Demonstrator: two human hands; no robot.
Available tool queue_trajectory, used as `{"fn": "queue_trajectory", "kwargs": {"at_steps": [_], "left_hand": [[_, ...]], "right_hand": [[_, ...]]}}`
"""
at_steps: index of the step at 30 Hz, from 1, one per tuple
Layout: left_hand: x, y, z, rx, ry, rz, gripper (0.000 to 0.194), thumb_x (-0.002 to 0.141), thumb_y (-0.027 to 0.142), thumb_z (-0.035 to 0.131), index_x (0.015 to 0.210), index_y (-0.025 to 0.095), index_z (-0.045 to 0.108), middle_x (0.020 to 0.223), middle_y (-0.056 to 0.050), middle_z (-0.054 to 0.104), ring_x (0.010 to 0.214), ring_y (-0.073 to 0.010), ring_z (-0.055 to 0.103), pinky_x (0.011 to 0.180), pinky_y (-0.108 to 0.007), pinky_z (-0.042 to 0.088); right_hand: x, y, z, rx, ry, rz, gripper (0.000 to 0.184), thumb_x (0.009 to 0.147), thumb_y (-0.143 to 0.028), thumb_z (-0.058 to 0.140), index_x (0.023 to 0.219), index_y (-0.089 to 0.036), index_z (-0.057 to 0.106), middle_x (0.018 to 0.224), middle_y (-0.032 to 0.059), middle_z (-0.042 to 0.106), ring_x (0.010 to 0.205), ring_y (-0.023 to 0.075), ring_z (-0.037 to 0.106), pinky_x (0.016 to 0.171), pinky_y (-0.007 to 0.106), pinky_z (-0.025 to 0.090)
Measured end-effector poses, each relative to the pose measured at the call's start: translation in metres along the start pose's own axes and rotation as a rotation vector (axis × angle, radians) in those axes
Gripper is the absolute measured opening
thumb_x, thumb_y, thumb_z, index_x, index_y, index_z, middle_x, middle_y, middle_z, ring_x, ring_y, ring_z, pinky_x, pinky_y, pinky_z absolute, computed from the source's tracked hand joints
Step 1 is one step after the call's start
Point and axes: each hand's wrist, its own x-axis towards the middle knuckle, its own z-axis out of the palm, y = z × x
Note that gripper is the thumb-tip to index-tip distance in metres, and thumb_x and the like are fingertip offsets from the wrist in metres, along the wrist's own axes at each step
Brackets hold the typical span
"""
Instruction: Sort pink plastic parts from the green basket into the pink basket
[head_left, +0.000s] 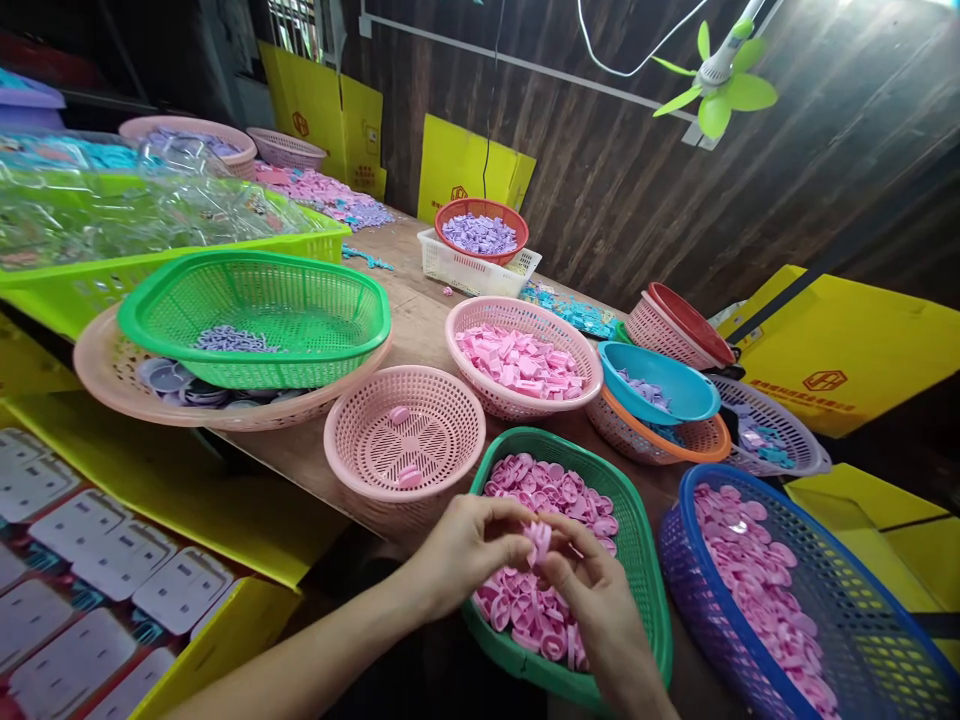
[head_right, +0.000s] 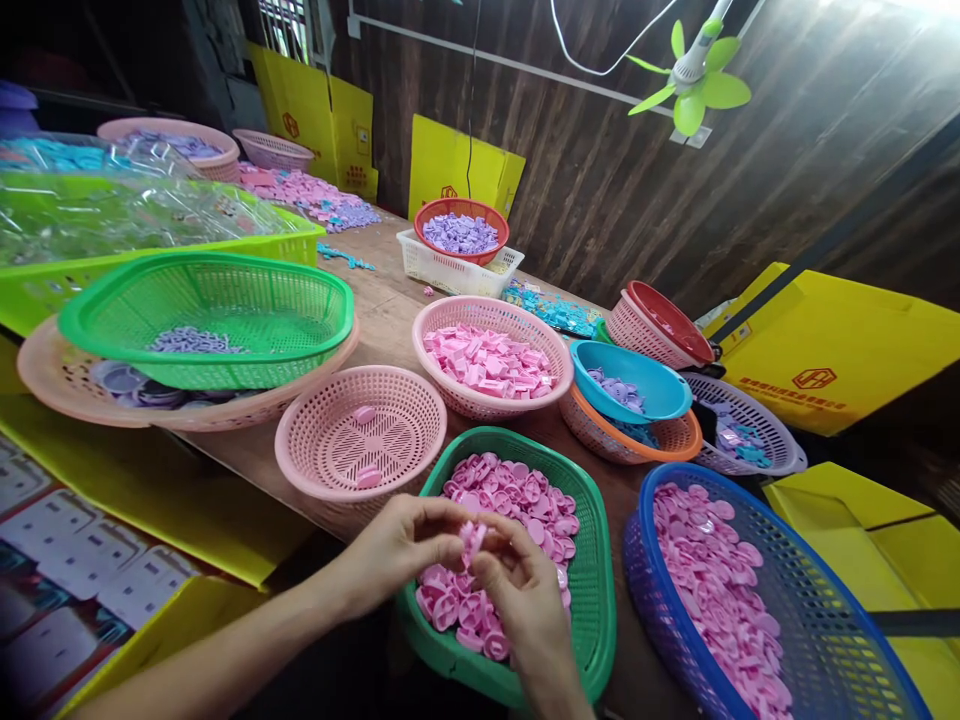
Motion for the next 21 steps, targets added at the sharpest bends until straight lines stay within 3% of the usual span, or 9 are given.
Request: {"fn": "queue_trajectory", "kwargs": {"at_steps": [2,3,4,5,7,10,15,21], "left_hand": [[0.005,0.009,-0.033,0.317,0.131,0.1,0.024,0.078,0.026,0.052,0.097,0.015,0.062,0.086,-0.006,0.065,0.079,-0.0175,0.059,0.072,-0.029,0.046],[0.009,0.012,-0.051,0.509,0.252,0.155,0.023,0.079,0.026,0.051,0.097,0.017,0.061,0.09,-0.006,0.064,0.083,-0.0179,0.058,0.077,-0.03,0.044],[0.012,0.013,-0.068,0.695,0.369,0.17,0.023,0.079,0.024,0.051,0.099,0.017,0.061,0.091,-0.006,0.064,0.084,-0.0187,0.058,0.079,-0.032,0.043],[0.016,0.012,-0.081,0.873,0.411,0.149,0.024,0.079,0.022,0.05,0.1,0.016,0.06,0.092,-0.007,0.063,0.085,-0.0198,0.057,0.081,-0.034,0.042],[0.023,0.006,-0.092,1.159,0.46,0.115,0.027,0.078,0.016,0.048,0.103,0.014,0.058,0.097,-0.011,0.06,0.089,-0.0222,0.054,0.081,-0.037,0.042],[0.032,-0.008,-0.067,1.325,0.387,0.191,0.036,0.077,0.008,0.042,0.112,0.014,0.051,0.106,-0.012,0.053,0.097,-0.0209,0.05,0.082,-0.034,0.041],[0.062,-0.03,-0.004,1.333,-0.126,0.298,0.021,0.076,0.007,0.044,0.089,0.016,0.058,0.089,-0.006,0.055,0.084,-0.0174,0.053,0.077,-0.028,0.043],[0.101,-0.045,0.011,1.332,-0.307,0.266,0.014,0.072,0.01,0.05,0.081,0.013,0.06,0.085,-0.01,0.059,0.08,-0.021,0.057,0.068,-0.028,0.045]], "right_hand": [[0.014,-0.003,-0.027,-0.183,0.021,-0.024,0.046,0.079,-0.035,0.055,0.123,-0.026,0.045,0.1,0.005,0.058,0.07,0.0162,0.059,0.06,0.03,0.051],[0.022,-0.002,-0.042,-0.333,0.099,-0.066,0.045,0.08,-0.035,0.053,0.122,-0.025,0.045,0.1,0.0052,0.058,0.071,0.0161,0.059,0.061,0.03,0.05],[0.03,0.0,-0.057,-0.522,0.162,-0.104,0.039,0.081,-0.034,0.051,0.117,-0.022,0.05,0.097,0.0053,0.058,0.075,0.0172,0.059,0.065,0.03,0.049],[0.038,0.004,-0.071,-0.733,0.166,-0.115,0.031,0.082,-0.032,0.048,0.109,-0.02,0.055,0.093,0.0053,0.059,0.079,0.0182,0.058,0.069,0.03,0.048],[0.052,0.015,-0.088,-1.083,0.088,-0.099,0.022,0.083,-0.025,0.043,0.094,-0.019,0.06,0.087,0.0046,0.06,0.08,0.0176,0.058,0.073,0.029,0.045],[0.064,0.032,-0.089,-1.266,-0.002,-0.054,0.016,0.078,-0.017,0.045,0.078,-0.02,0.06,0.083,0.0034,0.06,0.075,0.0169,0.058,0.069,0.028,0.042],[0.063,0.044,-0.071,-1.386,-0.054,-0.011,0.01,0.071,-0.017,0.054,0.081,-0.02,0.056,0.086,0.0057,0.062,0.076,0.021,0.059,0.063,0.028,0.038],[0.06,0.045,-0.071,-1.45,-0.08,0.003,0.021,0.071,-0.013,0.052,0.091,-0.018,0.055,0.089,0.0084,0.064,0.079,0.0226,0.06,0.063,0.027,0.037]]}}
